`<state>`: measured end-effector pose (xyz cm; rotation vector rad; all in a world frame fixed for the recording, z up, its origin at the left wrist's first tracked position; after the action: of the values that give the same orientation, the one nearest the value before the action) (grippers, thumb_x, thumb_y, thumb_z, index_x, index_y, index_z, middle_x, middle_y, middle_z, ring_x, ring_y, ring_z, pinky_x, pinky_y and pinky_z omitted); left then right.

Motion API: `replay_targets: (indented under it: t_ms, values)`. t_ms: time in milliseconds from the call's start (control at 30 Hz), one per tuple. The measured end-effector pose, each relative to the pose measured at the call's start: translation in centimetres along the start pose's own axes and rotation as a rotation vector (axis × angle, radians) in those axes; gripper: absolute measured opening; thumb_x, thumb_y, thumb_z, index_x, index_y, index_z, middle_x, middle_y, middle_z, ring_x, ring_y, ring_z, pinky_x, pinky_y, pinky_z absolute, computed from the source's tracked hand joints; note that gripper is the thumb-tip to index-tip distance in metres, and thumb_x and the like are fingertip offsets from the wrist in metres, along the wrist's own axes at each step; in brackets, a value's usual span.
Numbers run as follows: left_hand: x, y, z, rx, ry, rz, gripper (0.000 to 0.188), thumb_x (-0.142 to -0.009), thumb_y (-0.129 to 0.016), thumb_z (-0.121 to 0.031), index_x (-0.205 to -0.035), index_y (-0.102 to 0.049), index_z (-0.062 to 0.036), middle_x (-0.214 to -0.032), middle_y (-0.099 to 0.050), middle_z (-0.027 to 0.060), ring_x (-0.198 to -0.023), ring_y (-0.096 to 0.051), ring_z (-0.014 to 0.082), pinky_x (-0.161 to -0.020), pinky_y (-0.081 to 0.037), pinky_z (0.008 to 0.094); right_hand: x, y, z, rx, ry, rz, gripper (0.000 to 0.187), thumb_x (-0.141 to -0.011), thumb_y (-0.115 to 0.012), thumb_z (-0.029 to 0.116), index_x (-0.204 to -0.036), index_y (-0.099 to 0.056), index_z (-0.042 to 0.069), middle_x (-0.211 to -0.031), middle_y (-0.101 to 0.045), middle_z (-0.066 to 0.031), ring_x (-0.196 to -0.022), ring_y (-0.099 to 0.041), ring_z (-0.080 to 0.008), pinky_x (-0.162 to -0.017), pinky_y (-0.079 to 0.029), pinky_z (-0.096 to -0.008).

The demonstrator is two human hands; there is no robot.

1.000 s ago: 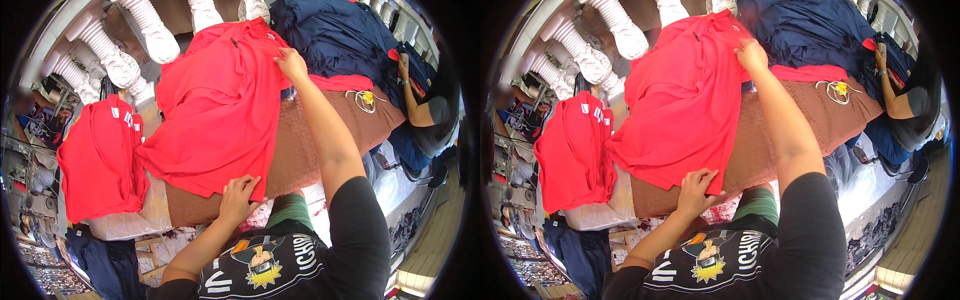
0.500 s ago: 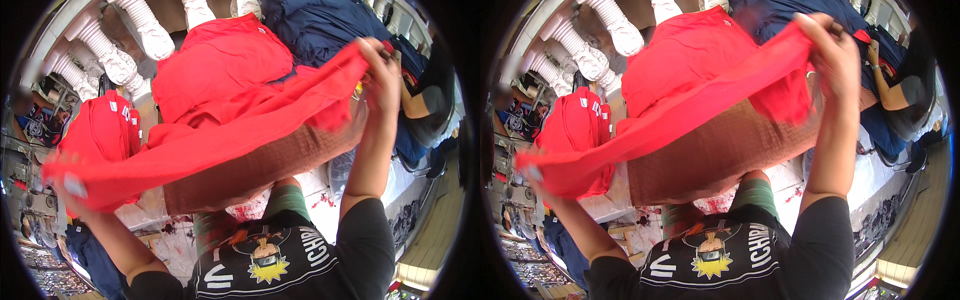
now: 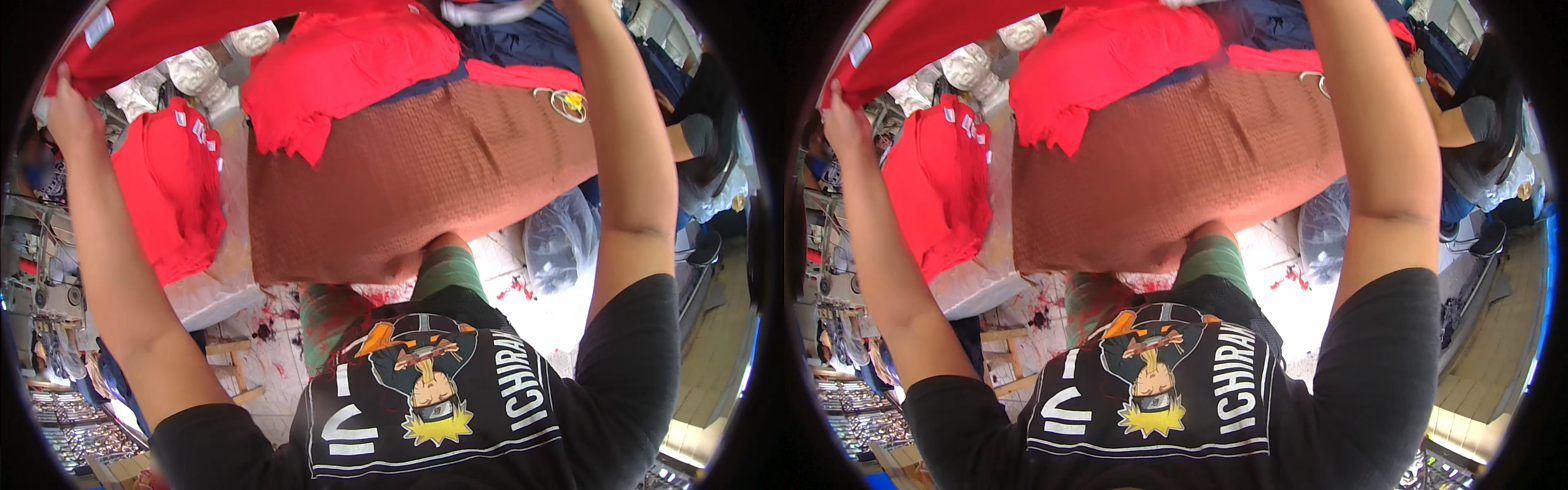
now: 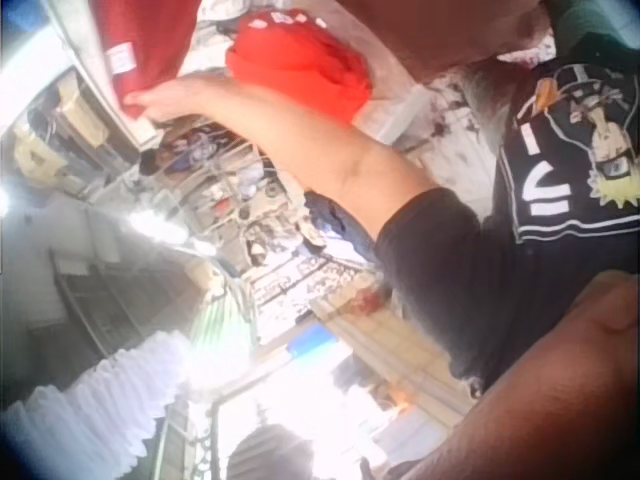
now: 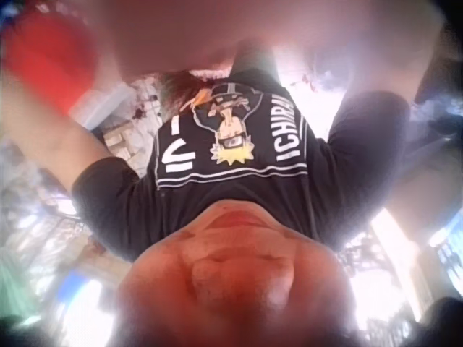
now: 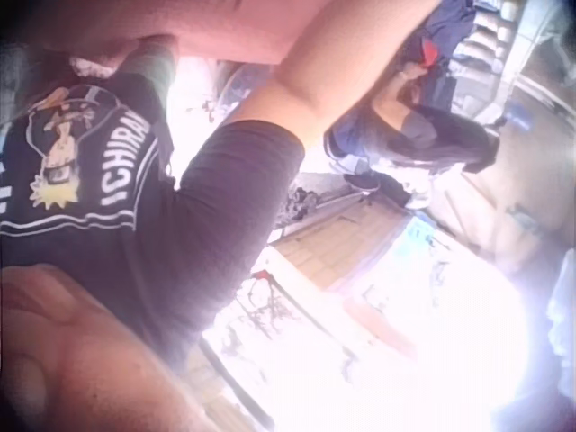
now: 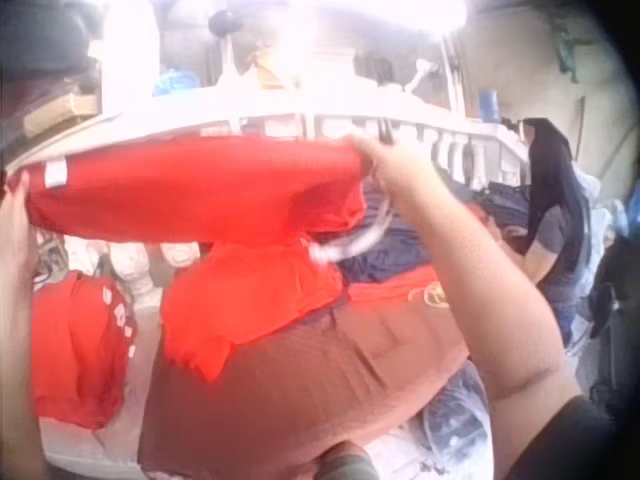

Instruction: The person trims excess threads from the seams and labels of several red shirts using thread snips and stacks the completed shirts one by one.

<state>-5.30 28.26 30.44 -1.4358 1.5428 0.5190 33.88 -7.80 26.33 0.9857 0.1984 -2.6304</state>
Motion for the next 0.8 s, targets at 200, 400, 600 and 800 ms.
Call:
replay_targets:
  t_ms: [200,400,600,800]
  values:
    - [20.6,8.3,5.6,-0.589,0.166,0.155,0.039,-0.095,-0.056,-0.028,-0.104,-0.061,0.0100,-0.097,-0.067,0.0177,-0.090,-0.062,0.0228,-0.081,-0.046,0.0330,15.2,2.3,-15.2,0.241,-0.282,0.209,0.034,-0.080,-0.074,0.041,-0.073,-0.060,0.011,-0.060,-0.048,0.0064,-0.052,-0.039,-0.0037,-0.046,-0.029,-0.0221]
    - [31.7,16.6,10.2,-0.800,0.285,0.417,0.033,-0.085,-0.055,-0.003,-0.117,-0.055,0.0015,-0.117,-0.059,0.0160,-0.111,-0.055,0.0273,-0.099,-0.040,0.0370,28.7,4.0,-20.7,0.156,-0.770,0.371,0.026,-0.086,-0.068,0.032,-0.092,-0.071,0.006,-0.061,-0.053,0.0054,-0.049,-0.036,-0.0031,-0.046,-0.029,-0.0207]
    - [36.8,-4.4,1.4,-0.551,0.060,0.925,0.020,-0.087,-0.060,-0.010,-0.106,-0.066,-0.0069,-0.119,-0.059,0.0103,-0.117,-0.052,0.0264,-0.102,-0.037,0.0370,28.1,7.7,-20.1,0.254,-0.694,0.320,0.020,-0.091,-0.062,0.018,-0.102,-0.070,0.003,-0.081,-0.066,0.0029,-0.054,-0.039,-0.0022,-0.048,-0.031,-0.0201]
    - [45.1,-13.5,3.1,-0.378,0.223,1.102,0.023,-0.084,-0.067,-0.016,-0.103,-0.068,-0.0032,-0.113,-0.064,0.0117,-0.107,-0.060,0.0241,-0.092,-0.046,0.0321,28.1,3.0,-19.3,0.354,-0.353,0.418,0.030,-0.081,-0.072,0.027,-0.099,-0.071,0.003,-0.087,-0.067,-0.0066,-0.081,-0.064,-0.0202,-0.074,-0.049,-0.0309]
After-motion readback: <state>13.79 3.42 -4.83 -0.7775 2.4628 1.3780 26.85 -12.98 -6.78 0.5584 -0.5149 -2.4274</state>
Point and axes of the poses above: each hand's wrist, its own x-axis away from the middle knuckle, its own y-axis out of the back of the hand, z = x × y, the point moved 7 cm from there along -x, towards the middle knuckle
